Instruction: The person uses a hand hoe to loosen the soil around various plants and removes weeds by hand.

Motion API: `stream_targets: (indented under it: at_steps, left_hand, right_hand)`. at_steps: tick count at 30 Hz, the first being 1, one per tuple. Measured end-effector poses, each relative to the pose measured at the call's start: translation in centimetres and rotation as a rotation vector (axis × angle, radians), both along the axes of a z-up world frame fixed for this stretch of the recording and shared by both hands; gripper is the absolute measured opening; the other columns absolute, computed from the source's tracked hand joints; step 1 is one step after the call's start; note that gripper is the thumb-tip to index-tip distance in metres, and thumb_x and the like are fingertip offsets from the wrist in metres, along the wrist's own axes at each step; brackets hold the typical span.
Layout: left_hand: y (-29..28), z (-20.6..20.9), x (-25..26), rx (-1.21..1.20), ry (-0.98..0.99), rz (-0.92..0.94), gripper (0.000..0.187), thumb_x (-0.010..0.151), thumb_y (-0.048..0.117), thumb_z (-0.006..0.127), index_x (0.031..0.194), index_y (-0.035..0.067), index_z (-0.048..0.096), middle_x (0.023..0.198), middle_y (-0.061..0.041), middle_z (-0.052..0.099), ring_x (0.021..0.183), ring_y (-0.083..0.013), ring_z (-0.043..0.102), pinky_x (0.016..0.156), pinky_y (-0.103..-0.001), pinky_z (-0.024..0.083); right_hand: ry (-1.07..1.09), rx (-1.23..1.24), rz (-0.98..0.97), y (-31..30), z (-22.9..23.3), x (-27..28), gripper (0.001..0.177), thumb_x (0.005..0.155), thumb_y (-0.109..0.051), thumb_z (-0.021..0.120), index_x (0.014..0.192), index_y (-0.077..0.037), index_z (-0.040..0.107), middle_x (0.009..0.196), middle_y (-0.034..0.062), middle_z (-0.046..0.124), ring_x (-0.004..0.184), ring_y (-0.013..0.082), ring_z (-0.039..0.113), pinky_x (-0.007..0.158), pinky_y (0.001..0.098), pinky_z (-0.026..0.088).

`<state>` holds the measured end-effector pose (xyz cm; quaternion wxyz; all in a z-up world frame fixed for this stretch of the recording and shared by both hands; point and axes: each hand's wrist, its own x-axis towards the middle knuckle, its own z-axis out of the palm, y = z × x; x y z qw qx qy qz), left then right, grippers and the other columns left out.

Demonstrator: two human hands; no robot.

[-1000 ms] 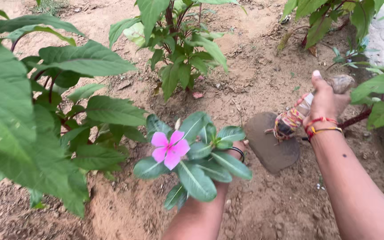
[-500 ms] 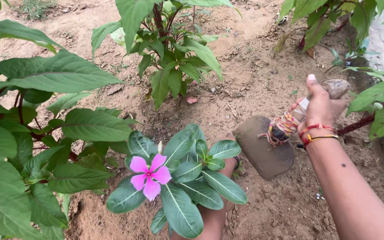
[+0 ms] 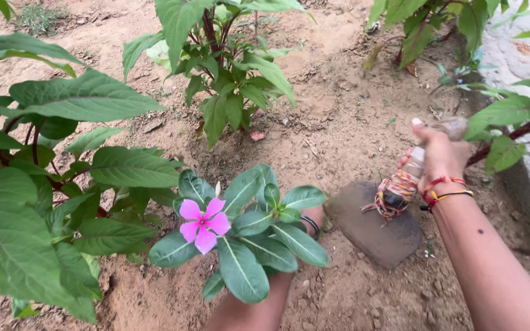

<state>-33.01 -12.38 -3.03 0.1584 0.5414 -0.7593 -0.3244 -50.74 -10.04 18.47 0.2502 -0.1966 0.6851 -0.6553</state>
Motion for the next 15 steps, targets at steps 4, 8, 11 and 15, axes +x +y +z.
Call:
stream_targets:
  at_steps: [4,8,11,15]
  left_hand:
    - [1.2,1.8,1.9,-0.005,-0.117,-0.028,0.028,0.084,0.019,0.064,0.1,-0.001,0.076,0.103,-0.029,0.072,0.101,-0.0434,0.072,0.094,-0.051,0.056]
    - [1.7,5.8,0.8,-0.053,-0.164,-0.077,0.029,0.084,0.019,0.064,0.1,-0.002,0.076,0.103,-0.03,0.072,0.1,-0.0438,0.072,0.094,-0.052,0.056]
    - [2.2,8.4,-1.1,-0.068,-0.14,-0.098,0.029,0.083,0.019,0.064,0.099,-0.002,0.076,0.102,-0.03,0.073,0.1,-0.0441,0.072,0.093,-0.052,0.056]
    - [1.7,8.1,-1.1,-0.039,-0.059,-0.086,0.03,0.083,0.019,0.065,0.099,-0.003,0.076,0.102,-0.03,0.073,0.099,-0.0446,0.072,0.093,-0.052,0.057]
  right_hand:
    - [0.072,-0.255,-0.089,4.6,0.4,-1.2,0.032,0.093,-0.006,0.078,0.111,0.001,0.053,0.079,0.0088,0.062,0.05,0.0192,0.063,0.043,0.0369,0.056]
    - [0.109,-0.419,-0.276,9.0,0.9,-2.8,0.032,0.088,-0.003,0.076,0.103,-0.005,0.047,0.079,0.0069,0.068,0.049,0.0194,0.065,0.043,0.0355,0.057]
    - [0.092,-0.512,-0.189,11.1,-0.5,-4.2,0.026,0.105,-0.007,0.087,0.104,0.0,0.062,0.086,0.0142,0.067,0.06,0.0221,0.068,0.055,0.0355,0.062]
    - [0.171,-0.339,-0.007,14.9,-2.4,-6.1,0.021,0.103,-0.011,0.079,0.108,-0.006,0.06,0.098,0.0111,0.069,0.076,0.0206,0.071,0.066,0.0325,0.063]
